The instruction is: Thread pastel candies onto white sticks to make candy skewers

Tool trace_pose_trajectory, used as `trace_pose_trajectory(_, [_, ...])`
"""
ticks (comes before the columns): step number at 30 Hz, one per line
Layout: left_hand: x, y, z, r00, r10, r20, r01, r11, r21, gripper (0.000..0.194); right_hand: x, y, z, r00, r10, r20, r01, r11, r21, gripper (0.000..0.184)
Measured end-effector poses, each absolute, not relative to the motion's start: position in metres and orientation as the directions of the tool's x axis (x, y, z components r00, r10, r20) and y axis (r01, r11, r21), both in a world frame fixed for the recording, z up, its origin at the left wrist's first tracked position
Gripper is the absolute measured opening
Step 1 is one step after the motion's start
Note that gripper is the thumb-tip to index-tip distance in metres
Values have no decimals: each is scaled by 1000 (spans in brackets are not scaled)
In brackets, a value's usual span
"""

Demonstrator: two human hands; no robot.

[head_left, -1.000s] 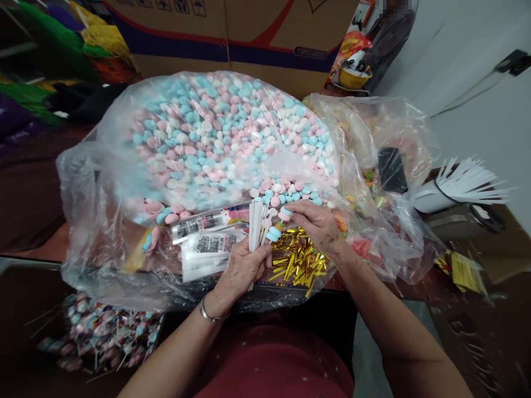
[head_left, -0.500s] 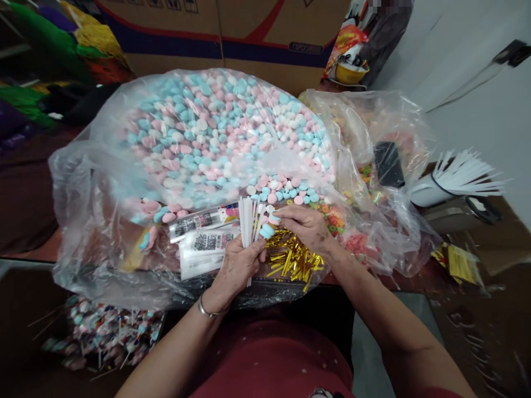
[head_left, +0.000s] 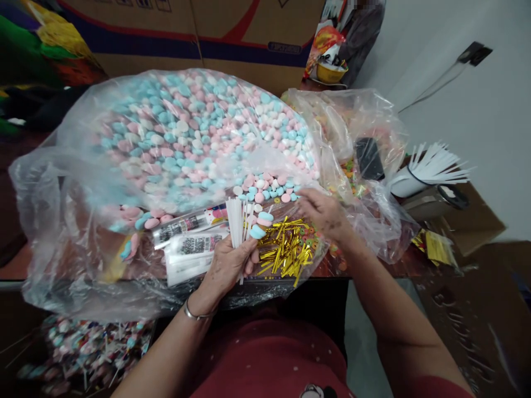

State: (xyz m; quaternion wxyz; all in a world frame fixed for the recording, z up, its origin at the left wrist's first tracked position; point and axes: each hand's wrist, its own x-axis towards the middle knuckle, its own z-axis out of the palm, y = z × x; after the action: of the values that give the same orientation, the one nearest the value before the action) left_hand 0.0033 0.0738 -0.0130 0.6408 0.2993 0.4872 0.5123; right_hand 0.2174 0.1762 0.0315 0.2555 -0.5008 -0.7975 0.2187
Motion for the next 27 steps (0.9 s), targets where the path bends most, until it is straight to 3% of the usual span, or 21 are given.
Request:
trace_pose_trajectory(3, [3,73,-13,9,948,-319,-364,300,882,38,243,191,40,-416,905,86,864,423,-274,23])
trace_pose_trajectory(6, [3,74,-12,1,939,-344,-381,318,868,36,248,191,36,-417,907,-61,909,417,-11,23])
trace_pose_trajectory(10, [3,74,-9,-24,936,-350,-372,317,873,32,236,182,28,-494,863,-107,851,505,143,21])
trace_pose_trajectory(15, [2,72,-11,-30,938,-347,-374,311,874,30,229,181,25,-505,860,-77,852,511,119,21])
trace_pose_trajectory(21, [3,72,-12,-25,935,-355,-380,319,868,31,243,183,33,-456,890,-16,877,447,-176,18])
trace_pose_trajectory(27, [3,72,-9,-36,932,-361,-386,320,865,28,251,181,32,-565,808,-170,818,520,-247,18])
